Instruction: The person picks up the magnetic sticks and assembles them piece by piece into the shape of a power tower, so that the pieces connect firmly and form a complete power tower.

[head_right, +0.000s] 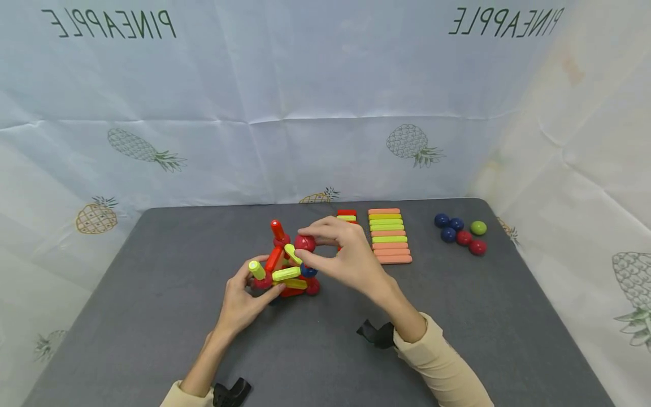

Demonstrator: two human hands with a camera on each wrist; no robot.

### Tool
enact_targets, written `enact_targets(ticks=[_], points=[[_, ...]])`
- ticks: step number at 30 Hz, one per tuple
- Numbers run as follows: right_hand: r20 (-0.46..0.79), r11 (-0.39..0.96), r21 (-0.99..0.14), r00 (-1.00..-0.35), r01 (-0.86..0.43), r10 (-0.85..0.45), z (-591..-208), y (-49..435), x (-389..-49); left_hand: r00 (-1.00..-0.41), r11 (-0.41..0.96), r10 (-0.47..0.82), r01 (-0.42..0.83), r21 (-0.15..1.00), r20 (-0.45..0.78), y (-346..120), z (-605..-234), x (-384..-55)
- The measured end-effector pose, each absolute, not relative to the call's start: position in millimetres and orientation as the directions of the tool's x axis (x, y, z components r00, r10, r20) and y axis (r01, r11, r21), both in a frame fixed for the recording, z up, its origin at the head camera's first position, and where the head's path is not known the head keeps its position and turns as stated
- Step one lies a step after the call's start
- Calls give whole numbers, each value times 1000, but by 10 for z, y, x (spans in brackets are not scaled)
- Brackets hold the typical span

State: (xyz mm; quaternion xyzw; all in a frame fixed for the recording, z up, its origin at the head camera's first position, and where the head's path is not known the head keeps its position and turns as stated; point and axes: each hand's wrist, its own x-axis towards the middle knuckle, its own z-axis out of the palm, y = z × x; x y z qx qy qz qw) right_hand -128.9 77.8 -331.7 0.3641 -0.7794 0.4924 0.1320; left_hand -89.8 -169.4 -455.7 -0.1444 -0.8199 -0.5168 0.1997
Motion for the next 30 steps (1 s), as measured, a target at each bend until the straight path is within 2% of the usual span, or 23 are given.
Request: enact_targets(ticks=[7,22,26,30], points=[[501,298,-696,-740,-653,-449,-3421,748,-1257,-881,426,31,439,791,472,-1688,-4557,-896],[479,256,-732,-745,-631,-464,-3462,777,-1254,-879,429,25,439,789,476,-1682,-4565,-896],[487,296,-725,-766,-622,-419,-3435,871,-1273,-881,434,19,434,790,473,-1680,-4564,-897],[543,334,-712,-786,-618,-295,-3401,1151,-1418,-882,435,17,430,791,471,-1680,-4569,-901]])
